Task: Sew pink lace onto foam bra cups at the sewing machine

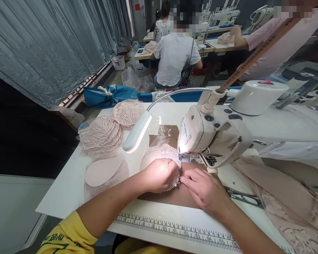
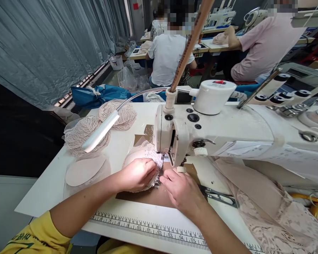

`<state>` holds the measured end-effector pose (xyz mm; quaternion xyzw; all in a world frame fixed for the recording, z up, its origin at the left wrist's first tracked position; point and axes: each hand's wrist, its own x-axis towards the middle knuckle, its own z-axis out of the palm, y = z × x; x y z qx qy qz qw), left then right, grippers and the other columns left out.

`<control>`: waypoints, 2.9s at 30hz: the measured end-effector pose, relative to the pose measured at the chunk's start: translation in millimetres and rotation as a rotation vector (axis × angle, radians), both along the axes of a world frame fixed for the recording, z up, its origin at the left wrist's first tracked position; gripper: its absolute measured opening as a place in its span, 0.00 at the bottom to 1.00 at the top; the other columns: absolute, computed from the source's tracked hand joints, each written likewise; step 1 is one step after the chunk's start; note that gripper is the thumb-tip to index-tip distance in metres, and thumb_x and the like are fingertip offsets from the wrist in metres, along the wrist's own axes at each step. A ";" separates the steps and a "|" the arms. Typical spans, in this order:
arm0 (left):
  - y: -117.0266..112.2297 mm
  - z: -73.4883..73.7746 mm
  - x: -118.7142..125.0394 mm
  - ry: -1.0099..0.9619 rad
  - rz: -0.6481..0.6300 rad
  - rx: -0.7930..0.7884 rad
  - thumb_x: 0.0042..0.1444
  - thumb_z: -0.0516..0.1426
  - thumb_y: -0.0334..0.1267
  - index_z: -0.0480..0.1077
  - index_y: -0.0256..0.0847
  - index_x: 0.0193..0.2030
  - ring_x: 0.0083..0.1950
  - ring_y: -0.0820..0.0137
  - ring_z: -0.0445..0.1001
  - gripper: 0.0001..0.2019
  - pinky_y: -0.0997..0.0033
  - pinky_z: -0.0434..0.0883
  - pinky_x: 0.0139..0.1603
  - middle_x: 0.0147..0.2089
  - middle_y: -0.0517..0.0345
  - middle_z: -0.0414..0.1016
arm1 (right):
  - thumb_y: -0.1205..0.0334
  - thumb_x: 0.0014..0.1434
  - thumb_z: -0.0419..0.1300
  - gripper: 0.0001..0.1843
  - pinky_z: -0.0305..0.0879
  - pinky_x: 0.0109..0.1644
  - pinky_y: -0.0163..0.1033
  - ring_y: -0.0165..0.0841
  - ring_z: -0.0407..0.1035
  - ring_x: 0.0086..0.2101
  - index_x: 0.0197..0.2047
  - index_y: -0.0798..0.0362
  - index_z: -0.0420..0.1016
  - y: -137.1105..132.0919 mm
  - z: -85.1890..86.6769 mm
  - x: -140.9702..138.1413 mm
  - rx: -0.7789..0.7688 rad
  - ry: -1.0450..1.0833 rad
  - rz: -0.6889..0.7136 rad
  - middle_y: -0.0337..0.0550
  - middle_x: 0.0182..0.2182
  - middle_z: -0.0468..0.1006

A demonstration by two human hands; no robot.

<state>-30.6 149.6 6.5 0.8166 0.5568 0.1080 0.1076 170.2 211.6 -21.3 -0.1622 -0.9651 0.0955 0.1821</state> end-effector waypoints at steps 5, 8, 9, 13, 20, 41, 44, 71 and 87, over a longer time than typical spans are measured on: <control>-3.2 4.1 -9.7 -0.277 0.058 -0.091 0.60 0.49 0.31 0.63 0.39 0.32 0.29 0.73 0.66 0.06 0.76 0.63 0.31 0.29 0.60 0.69 | 0.77 0.58 0.47 0.17 0.55 0.33 0.37 0.32 0.64 0.30 0.38 0.52 0.74 -0.3 2.9 -0.8 -0.021 0.035 0.002 0.42 0.31 0.74; -2.1 -0.3 -8.6 -0.281 0.016 -0.080 0.58 0.51 0.31 0.66 0.39 0.31 0.31 0.72 0.68 0.05 0.75 0.64 0.34 0.29 0.59 0.71 | 0.77 0.57 0.46 0.18 0.56 0.33 0.37 0.32 0.65 0.31 0.42 0.53 0.73 1.2 1.4 0.4 -0.061 0.135 -0.032 0.43 0.34 0.75; -1.5 -2.2 -7.5 -0.274 0.005 -0.066 0.57 0.52 0.31 0.67 0.39 0.31 0.32 0.71 0.69 0.05 0.75 0.64 0.35 0.30 0.58 0.72 | 0.78 0.57 0.46 0.19 0.56 0.33 0.37 0.32 0.65 0.31 0.44 0.53 0.72 1.6 0.7 0.5 -0.066 0.158 -0.032 0.43 0.35 0.76; 0.2 -7.0 -3.9 -0.270 0.007 -0.030 0.57 0.52 0.31 0.70 0.38 0.32 0.33 0.70 0.71 0.06 0.73 0.65 0.36 0.31 0.55 0.74 | 0.76 0.58 0.48 0.18 0.53 0.32 0.37 0.32 0.62 0.30 0.45 0.52 0.72 1.2 -1.0 -1.6 -0.047 0.107 0.022 0.42 0.32 0.74; -0.5 -3.4 -8.9 -0.514 0.110 -0.179 0.53 0.53 0.30 0.68 0.38 0.29 0.29 0.74 0.66 0.04 0.77 0.63 0.32 0.27 0.62 0.70 | 0.76 0.58 0.48 0.17 0.50 0.33 0.37 0.33 0.58 0.31 0.41 0.51 0.73 -1.7 -2.7 -2.9 -0.033 -0.006 0.031 0.41 0.31 0.70; -4.3 -4.8 -12.5 -0.401 -0.121 -0.073 0.62 0.52 0.36 0.75 0.33 0.41 0.39 0.69 0.70 0.11 0.72 0.69 0.42 0.39 0.49 0.72 | 0.76 0.57 0.47 0.18 0.63 0.36 0.37 0.32 0.70 0.33 0.40 0.53 0.74 2.2 2.2 0.1 -0.076 0.148 -0.055 0.43 0.34 0.77; -6.5 -4.1 -7.8 -0.318 -0.148 -0.058 0.64 0.51 0.38 0.76 0.34 0.42 0.35 0.71 0.68 0.13 0.73 0.67 0.36 0.37 0.51 0.70 | 0.75 0.58 0.47 0.18 0.63 0.36 0.37 0.33 0.70 0.34 0.43 0.53 0.74 1.6 1.6 -2.1 -0.043 0.104 -0.081 0.43 0.35 0.78; 3.5 -3.9 -10.3 0.065 -0.081 0.105 0.63 0.49 0.39 0.66 0.31 0.58 0.49 0.59 0.67 0.20 0.60 0.67 0.49 0.61 0.45 0.67 | 0.75 0.59 0.48 0.17 0.55 0.30 0.38 0.34 0.65 0.31 0.42 0.54 0.76 -1.4 3.8 -14.8 0.184 -0.016 -0.199 0.45 0.32 0.75; -13.0 27.9 -53.8 0.034 0.544 -0.205 0.63 0.46 0.38 0.67 0.37 0.30 0.30 0.67 0.70 0.14 0.70 0.65 0.31 0.30 0.53 0.70 | 0.67 0.65 0.49 0.12 0.59 0.39 0.41 0.35 0.66 0.35 0.47 0.53 0.73 -15.7 3.2 -2.3 -0.138 0.023 0.000 0.44 0.34 0.75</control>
